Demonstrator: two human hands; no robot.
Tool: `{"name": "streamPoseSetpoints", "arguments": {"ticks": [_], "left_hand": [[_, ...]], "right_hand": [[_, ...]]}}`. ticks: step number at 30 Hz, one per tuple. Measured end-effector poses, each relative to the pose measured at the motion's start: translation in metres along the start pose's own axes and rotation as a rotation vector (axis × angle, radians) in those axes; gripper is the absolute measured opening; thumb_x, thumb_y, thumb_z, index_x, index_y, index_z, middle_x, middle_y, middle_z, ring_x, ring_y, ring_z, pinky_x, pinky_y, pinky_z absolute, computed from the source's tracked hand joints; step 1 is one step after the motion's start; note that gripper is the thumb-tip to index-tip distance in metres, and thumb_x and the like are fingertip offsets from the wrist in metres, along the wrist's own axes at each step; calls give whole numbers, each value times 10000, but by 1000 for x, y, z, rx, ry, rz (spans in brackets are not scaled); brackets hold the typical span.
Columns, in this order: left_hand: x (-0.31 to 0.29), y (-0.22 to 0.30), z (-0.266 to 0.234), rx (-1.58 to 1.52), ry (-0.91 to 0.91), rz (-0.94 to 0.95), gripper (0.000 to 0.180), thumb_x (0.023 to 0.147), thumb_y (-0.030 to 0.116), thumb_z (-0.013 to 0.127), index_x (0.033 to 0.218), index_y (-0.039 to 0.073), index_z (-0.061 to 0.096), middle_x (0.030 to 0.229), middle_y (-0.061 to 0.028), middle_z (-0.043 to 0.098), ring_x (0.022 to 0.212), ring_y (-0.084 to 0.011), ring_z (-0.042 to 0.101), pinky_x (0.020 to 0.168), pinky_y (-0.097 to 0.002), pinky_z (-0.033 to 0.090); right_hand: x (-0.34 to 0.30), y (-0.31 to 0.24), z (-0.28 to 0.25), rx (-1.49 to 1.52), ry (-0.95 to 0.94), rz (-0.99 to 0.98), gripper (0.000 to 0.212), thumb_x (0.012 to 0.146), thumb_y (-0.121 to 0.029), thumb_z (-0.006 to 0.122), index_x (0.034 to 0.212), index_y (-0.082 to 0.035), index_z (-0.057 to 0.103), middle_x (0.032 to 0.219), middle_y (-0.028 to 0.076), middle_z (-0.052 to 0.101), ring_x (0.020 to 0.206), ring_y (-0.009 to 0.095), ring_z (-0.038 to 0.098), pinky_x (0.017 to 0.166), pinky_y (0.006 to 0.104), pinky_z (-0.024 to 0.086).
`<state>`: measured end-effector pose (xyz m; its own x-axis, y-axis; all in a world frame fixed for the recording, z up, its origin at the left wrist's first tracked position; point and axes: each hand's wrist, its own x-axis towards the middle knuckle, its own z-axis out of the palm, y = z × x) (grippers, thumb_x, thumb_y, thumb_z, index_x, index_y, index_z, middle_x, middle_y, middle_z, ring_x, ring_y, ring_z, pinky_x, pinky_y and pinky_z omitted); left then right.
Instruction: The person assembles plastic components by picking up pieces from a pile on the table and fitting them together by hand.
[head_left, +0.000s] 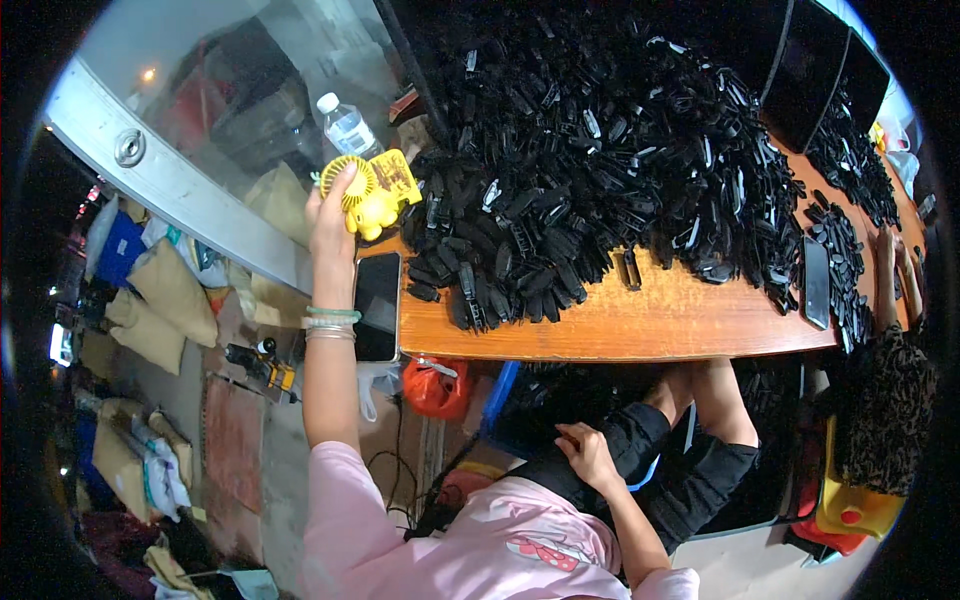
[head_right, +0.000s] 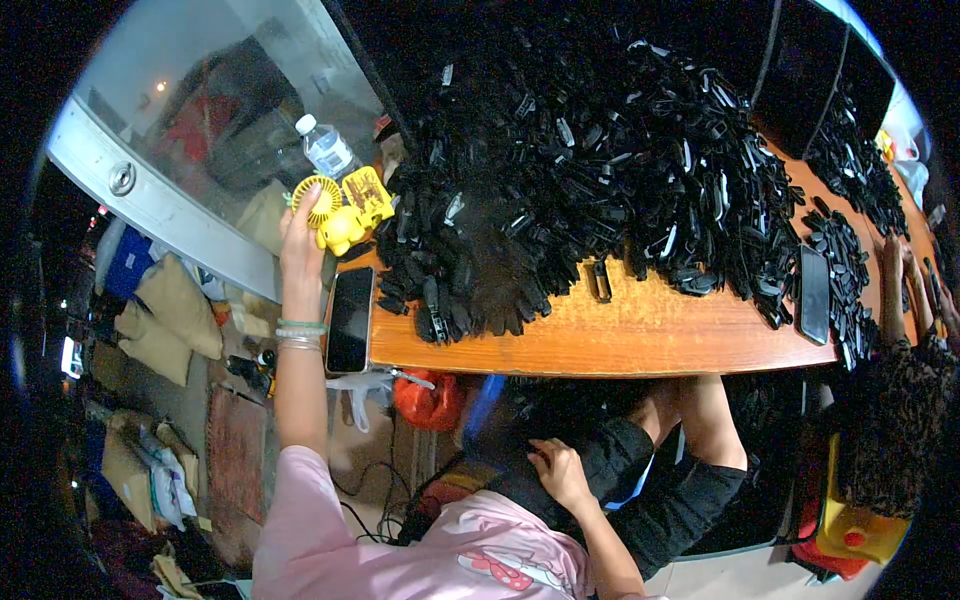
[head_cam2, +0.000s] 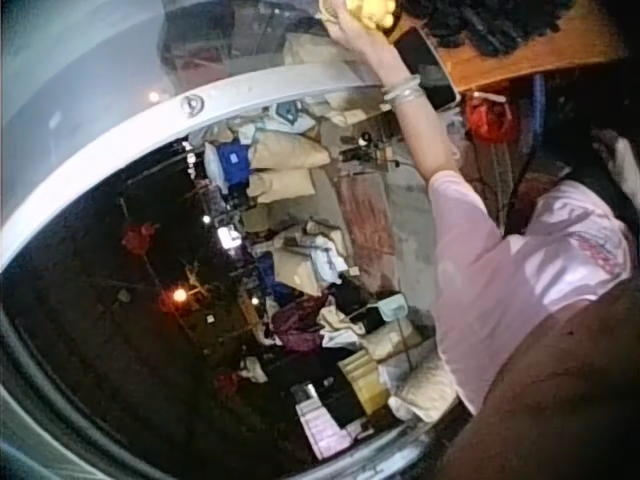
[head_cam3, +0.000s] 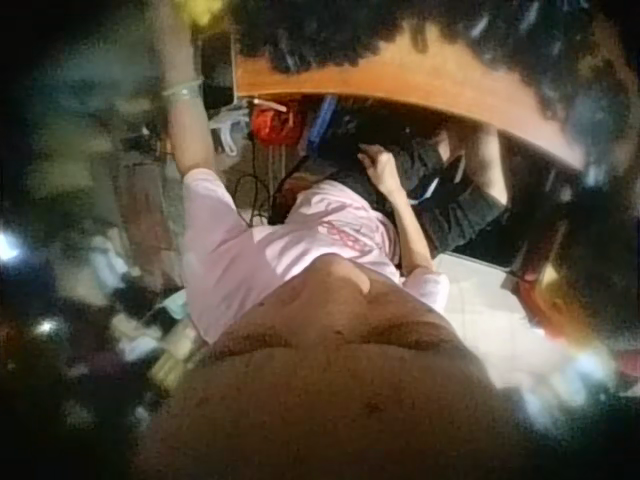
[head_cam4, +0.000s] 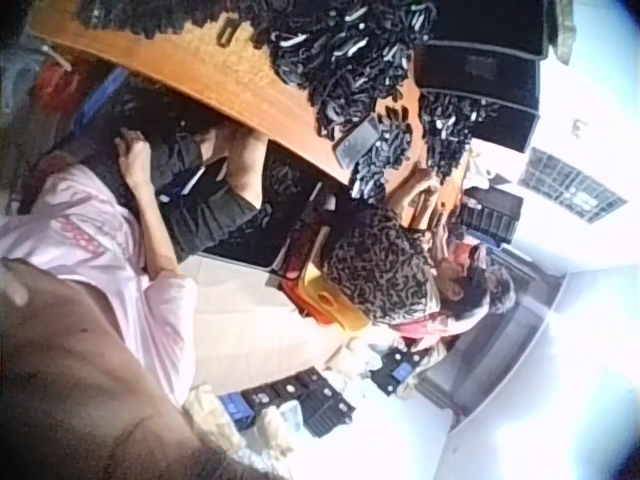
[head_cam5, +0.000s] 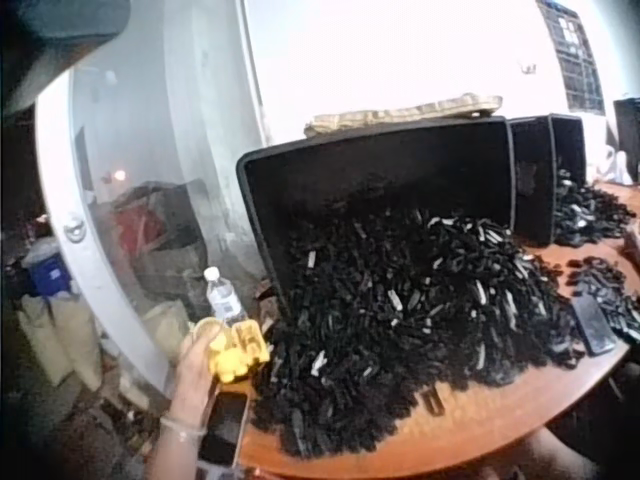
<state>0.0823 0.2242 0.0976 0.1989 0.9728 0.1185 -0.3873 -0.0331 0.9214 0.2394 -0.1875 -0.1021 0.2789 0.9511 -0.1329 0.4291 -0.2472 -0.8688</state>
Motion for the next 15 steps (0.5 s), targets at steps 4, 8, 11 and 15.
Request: {"name": "streamPoseSetpoints", "arguments": {"ticks": [4,8,11,15], "left_hand": [[29,5,2,160,-171,219,313,836,29,663,1121,-42,555,1038,-100,637,924,-143,617,818,-272,487],[42,-4,5,207,-296,172,390,847,3,640,1208,-49,505,1132,-85,602,1023,-138,575,905,-272,442],[53,-12,-1,363,-350,255,424,831,41,678,1205,-63,510,1122,-86,605,1016,-124,569,901,-260,438],[57,-24,-1,474,-269,290,426,808,107,722,1161,-69,561,1050,-73,637,932,-102,580,835,-239,447]], "right_hand": [[-5,9,15,-213,56,-66,245,811,-126,631,1028,-18,660,964,186,636,829,356,626,749,403,518],[-5,12,17,-247,69,-69,239,812,-133,631,1028,-37,665,977,167,638,833,347,628,752,401,522],[-3,10,17,-251,59,-75,233,812,-131,629,1023,-38,666,975,160,641,835,340,629,744,402,523],[-3,10,16,-259,66,-77,222,813,-133,626,1007,-35,670,959,158,644,830,336,631,735,405,525]]}}
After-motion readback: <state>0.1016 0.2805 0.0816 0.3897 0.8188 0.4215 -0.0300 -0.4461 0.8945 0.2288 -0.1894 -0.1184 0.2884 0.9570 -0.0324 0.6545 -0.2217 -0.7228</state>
